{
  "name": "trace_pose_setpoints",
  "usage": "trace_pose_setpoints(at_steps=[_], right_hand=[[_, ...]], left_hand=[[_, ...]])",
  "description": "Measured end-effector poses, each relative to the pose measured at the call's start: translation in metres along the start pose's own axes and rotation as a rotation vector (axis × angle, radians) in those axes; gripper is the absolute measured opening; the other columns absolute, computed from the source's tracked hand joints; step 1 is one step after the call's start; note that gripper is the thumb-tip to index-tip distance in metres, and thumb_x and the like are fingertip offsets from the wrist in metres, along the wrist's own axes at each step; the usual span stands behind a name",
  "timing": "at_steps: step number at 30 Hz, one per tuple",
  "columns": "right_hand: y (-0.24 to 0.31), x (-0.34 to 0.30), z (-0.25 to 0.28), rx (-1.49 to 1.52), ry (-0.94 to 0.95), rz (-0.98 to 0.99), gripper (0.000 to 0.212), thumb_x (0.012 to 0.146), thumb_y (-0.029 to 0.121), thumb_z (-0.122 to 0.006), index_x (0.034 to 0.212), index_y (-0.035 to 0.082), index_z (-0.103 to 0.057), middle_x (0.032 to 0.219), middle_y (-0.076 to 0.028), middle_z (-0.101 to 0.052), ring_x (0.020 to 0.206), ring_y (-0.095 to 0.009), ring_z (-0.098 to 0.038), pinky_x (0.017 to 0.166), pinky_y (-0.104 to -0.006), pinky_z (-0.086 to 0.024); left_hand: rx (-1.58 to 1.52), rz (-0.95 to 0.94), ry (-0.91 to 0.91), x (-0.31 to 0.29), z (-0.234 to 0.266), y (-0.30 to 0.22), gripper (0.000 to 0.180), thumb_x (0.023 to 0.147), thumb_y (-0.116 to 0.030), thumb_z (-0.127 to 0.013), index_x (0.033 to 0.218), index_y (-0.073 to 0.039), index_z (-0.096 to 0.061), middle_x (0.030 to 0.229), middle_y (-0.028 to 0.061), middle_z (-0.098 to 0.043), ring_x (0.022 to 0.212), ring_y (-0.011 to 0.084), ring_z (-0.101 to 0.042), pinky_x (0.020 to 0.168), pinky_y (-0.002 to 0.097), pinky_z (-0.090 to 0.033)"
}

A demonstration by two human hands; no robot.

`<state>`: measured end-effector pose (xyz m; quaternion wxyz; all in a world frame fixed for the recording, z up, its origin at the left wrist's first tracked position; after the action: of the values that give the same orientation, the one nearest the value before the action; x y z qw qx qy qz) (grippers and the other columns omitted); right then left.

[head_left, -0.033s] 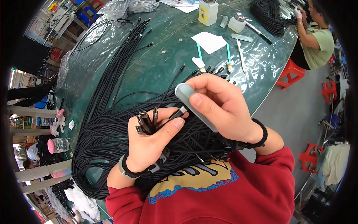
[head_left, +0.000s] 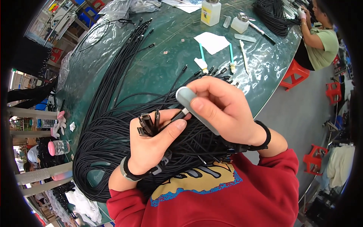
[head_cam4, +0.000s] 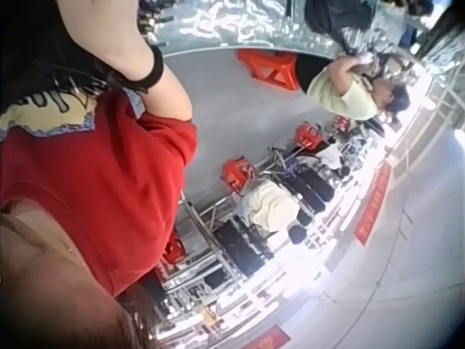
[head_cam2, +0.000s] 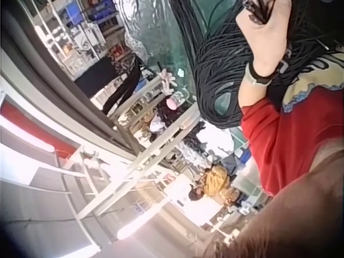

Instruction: The person holds a bundle of cables and rubs the connectors with a grey tool before wiping them with a cloth and a green tool.

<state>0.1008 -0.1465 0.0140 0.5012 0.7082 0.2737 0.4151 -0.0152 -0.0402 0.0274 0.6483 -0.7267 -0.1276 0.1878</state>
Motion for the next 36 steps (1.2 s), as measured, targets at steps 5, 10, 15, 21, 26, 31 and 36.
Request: trace_pose_setpoints(at_steps=[5, 10, 15, 21, 26, 31, 36], right_hand=[[0.008, 0.005, -0.005, -0.526, 0.048, 0.193, 0.015, 0.084, 0.005, -0.049, 0.097, -0.001, -0.052, 0.067, 0.001, -0.049, 0.058, -0.003, -0.041, 0.051, -0.0195, -0.033], [0.004, 0.028, -0.009, -0.479, -0.132, 0.198, 0.013, 0.081, 0.005, -0.052, 0.092, 0.0, -0.053, 0.06, 0.002, -0.045, 0.052, -0.003, -0.039, 0.047, -0.0195, -0.031], [0.002, 0.012, -0.005, -0.35, -0.116, 0.157, 0.011, 0.081, 0.007, -0.053, 0.089, -0.001, -0.053, 0.058, 0.001, -0.044, 0.049, -0.003, -0.037, 0.044, -0.0193, -0.03], [0.002, 0.027, -0.006, -0.518, -0.159, 0.218, 0.012, 0.083, 0.008, -0.052, 0.09, -0.001, -0.053, 0.057, 0.002, -0.044, 0.05, -0.002, -0.037, 0.044, -0.0189, -0.03], [0.006, 0.021, 0.0, -0.295, -0.118, -0.003, 0.013, 0.082, 0.01, -0.053, 0.087, -0.002, -0.053, 0.052, 0.002, -0.042, 0.047, -0.003, -0.035, 0.043, -0.0212, -0.029], [0.011, 0.017, -0.007, -0.49, 0.032, -0.023, 0.016, 0.083, 0.013, -0.052, 0.086, -0.003, -0.053, 0.052, 0.002, -0.043, 0.049, -0.003, -0.036, 0.043, -0.0218, -0.03], [-0.001, 0.035, 0.003, -0.441, -0.02, -0.087, 0.018, 0.084, 0.015, -0.052, 0.087, -0.003, -0.053, 0.059, 0.003, -0.046, 0.051, -0.003, -0.038, 0.044, -0.0207, -0.032]], left_hand=[[0.269, -0.157, -0.002, -0.001, -0.001, 0.006, 0.013, 0.076, 0.001, -0.06, 0.088, 0.004, -0.061, 0.065, -0.0013, -0.056, 0.056, 0.0012, -0.042, 0.05, 0.0154, -0.034], [0.467, -0.303, 0.09, -0.001, -0.007, 0.012, 0.014, 0.075, 0.002, -0.06, 0.088, 0.004, -0.061, 0.066, -0.002, -0.056, 0.055, 0.0016, -0.041, 0.048, 0.0166, -0.032], [0.243, -0.203, -0.057, 0.0, -0.007, 0.015, 0.014, 0.071, 0.003, -0.062, 0.085, 0.004, -0.061, 0.06, -0.0004, -0.052, 0.052, 0.0036, -0.04, 0.046, 0.019, -0.031], [0.536, -0.541, 0.064, -0.001, -0.013, 0.012, 0.02, 0.067, 0.007, -0.063, 0.086, 0.003, -0.06, 0.056, 0.0051, -0.05, 0.046, 0.0087, -0.042, 0.044, 0.0205, -0.032], [0.657, -0.611, 0.01, 0.001, -0.009, 0.007, 0.021, 0.067, 0.008, -0.062, 0.087, 0.003, -0.059, 0.056, 0.0053, -0.048, 0.044, 0.0104, -0.042, 0.042, 0.0218, -0.032], [0.922, -0.807, -0.042, -0.007, -0.017, 0.008, 0.021, 0.068, 0.007, -0.062, 0.088, 0.002, -0.06, 0.055, 0.005, -0.047, 0.043, 0.0104, -0.041, 0.042, 0.0236, -0.032], [0.663, -0.566, -0.018, -0.002, -0.014, 0.012, 0.017, 0.072, 0.002, -0.061, 0.089, 0.003, -0.061, 0.059, 0.0028, -0.052, 0.049, 0.0071, -0.043, 0.047, 0.0202, -0.035]])
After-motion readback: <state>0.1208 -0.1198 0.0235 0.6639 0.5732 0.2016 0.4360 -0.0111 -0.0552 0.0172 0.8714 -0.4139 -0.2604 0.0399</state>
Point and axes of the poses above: each hand's wrist, its own x-axis towards the middle knuckle, its own z-axis out of the back of the hand, y = z × x, the point moved 2 cm from there along x, towards the middle knuckle
